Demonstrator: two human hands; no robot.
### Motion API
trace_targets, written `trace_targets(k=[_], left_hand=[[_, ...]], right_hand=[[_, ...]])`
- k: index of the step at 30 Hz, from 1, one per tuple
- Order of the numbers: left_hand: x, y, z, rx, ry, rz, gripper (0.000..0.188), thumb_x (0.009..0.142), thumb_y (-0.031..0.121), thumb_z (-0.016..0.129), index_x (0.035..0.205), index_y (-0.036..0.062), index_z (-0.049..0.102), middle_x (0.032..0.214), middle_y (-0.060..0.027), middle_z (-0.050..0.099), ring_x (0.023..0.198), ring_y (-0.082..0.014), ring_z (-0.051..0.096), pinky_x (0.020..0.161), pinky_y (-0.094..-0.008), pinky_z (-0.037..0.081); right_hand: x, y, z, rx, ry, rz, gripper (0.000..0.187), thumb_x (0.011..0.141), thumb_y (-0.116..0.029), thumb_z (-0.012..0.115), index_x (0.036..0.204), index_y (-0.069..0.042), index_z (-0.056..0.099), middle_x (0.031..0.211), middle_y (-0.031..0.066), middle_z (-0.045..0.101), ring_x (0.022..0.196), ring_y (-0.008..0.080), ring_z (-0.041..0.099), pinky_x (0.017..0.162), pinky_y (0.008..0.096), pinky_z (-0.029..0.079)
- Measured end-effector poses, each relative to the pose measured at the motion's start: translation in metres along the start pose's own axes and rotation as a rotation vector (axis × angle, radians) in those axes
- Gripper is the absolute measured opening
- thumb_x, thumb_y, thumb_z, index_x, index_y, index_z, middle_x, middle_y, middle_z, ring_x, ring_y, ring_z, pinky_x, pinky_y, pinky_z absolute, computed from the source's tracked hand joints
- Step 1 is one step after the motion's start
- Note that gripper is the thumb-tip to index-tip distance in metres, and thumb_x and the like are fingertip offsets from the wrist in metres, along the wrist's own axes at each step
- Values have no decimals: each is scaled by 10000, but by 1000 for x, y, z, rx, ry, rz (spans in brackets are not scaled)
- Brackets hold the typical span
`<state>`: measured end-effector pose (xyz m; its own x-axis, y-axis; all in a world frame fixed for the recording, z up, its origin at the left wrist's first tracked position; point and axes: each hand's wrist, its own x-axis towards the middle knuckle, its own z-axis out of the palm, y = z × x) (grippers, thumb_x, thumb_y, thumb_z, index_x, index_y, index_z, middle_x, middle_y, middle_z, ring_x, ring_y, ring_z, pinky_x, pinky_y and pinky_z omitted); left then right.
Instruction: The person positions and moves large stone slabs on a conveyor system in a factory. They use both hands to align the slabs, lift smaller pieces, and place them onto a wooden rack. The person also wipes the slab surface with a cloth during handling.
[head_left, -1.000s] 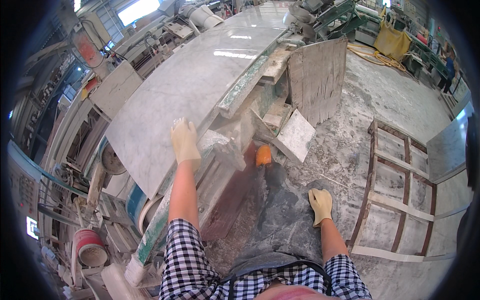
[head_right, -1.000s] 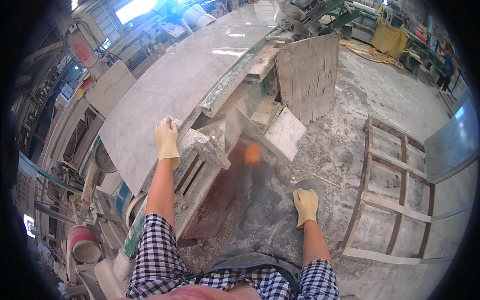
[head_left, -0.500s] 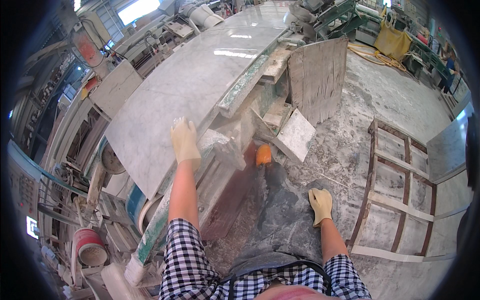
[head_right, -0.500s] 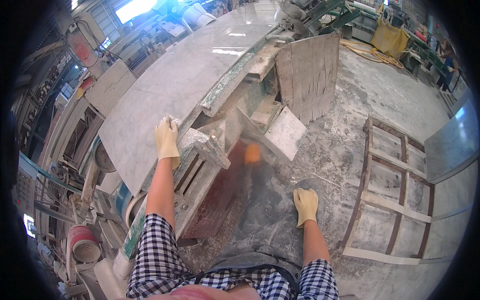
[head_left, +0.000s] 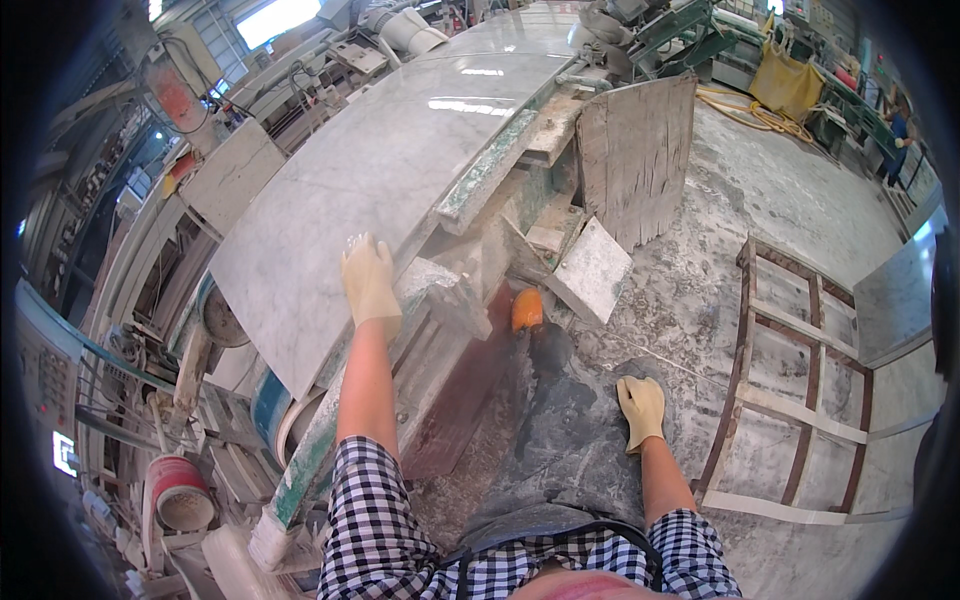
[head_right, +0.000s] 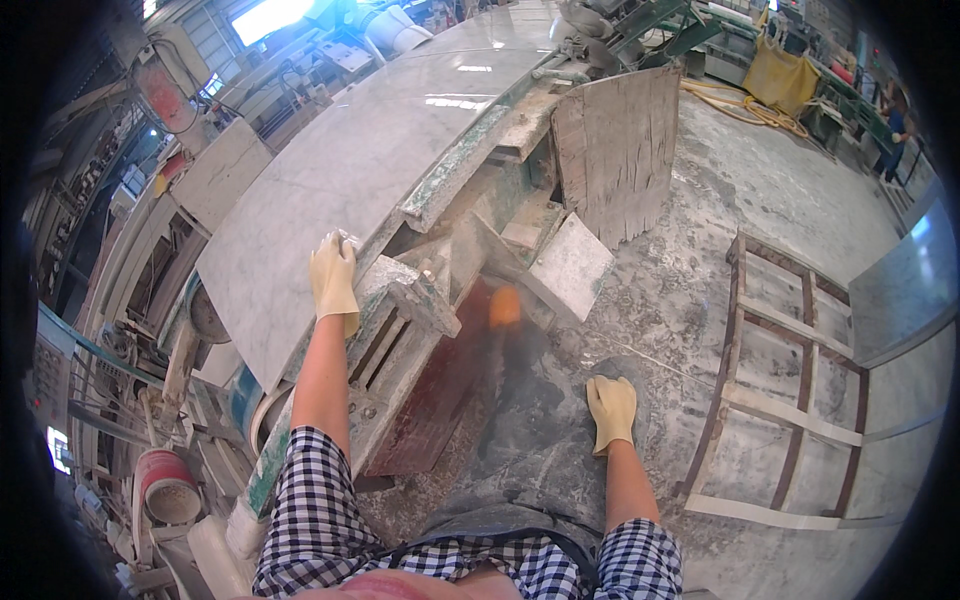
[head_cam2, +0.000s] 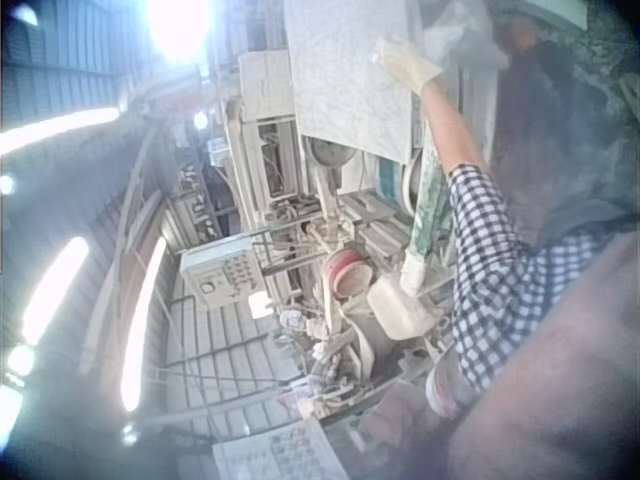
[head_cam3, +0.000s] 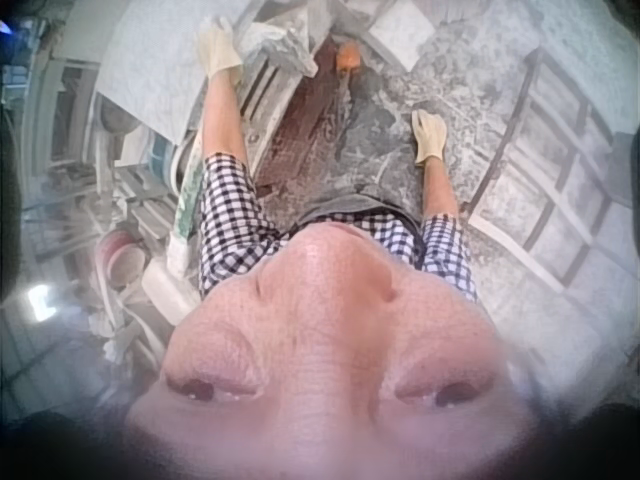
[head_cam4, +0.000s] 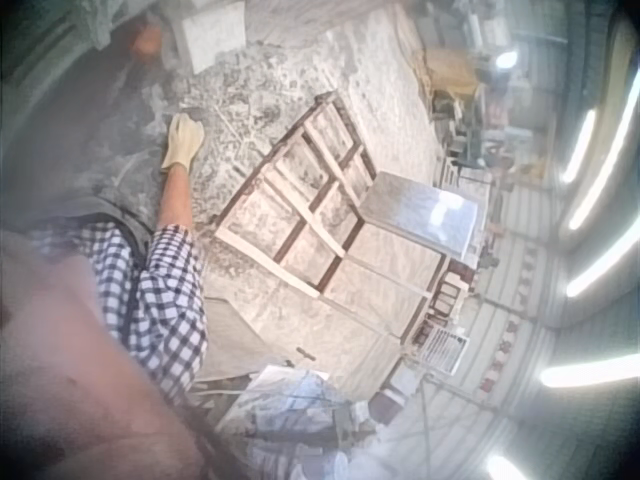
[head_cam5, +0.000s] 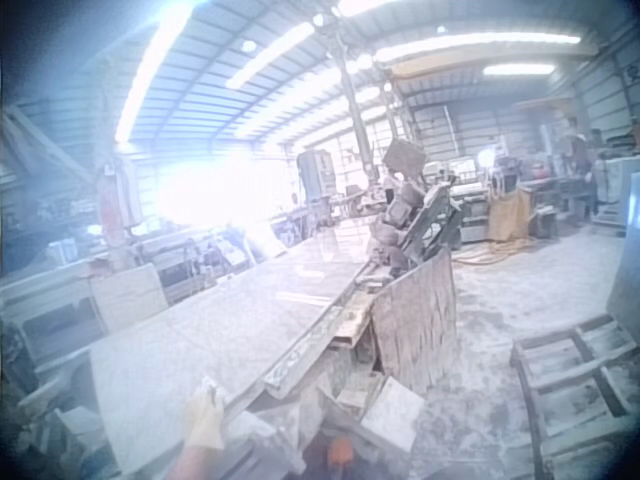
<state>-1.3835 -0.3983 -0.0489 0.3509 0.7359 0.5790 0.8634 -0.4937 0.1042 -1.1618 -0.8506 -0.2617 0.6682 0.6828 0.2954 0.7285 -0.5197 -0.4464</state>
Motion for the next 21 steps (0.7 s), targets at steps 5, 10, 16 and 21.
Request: trace_targets(k=[5,10,16,21], left_hand=[[-5,9,-15,-91,-36,-17,398,1023,245,503,1273,-28,651,1301,-232,660,1307,-354,562,1155,-460,375],[-5,15,-24,-95,-92,-49,391,1024,241,503,1265,-27,654,1303,-232,658,1307,-351,562,1156,-460,373],[-3,11,-17,-88,-84,-42,372,1016,243,513,1231,-19,667,1278,-225,668,1276,-349,580,1140,-463,388],[-1,3,-5,-11,-10,-8,362,993,268,509,1251,77,677,1227,-134,697,1136,-335,646,1078,-475,442]], right_hand=[[-1,0,-1,16,13,-20,356,970,-266,564,694,-53,639,691,181,667,683,383,625,794,482,480],[-1,0,1,23,21,-4,355,970,-269,564,699,-53,640,690,182,667,693,383,624,796,486,482],[-1,1,1,22,8,14,357,971,-271,558,705,-51,647,700,180,673,710,388,616,787,489,480],[-1,1,1,20,1,15,359,970,-272,559,702,-49,645,702,178,678,704,392,615,782,490,481]])
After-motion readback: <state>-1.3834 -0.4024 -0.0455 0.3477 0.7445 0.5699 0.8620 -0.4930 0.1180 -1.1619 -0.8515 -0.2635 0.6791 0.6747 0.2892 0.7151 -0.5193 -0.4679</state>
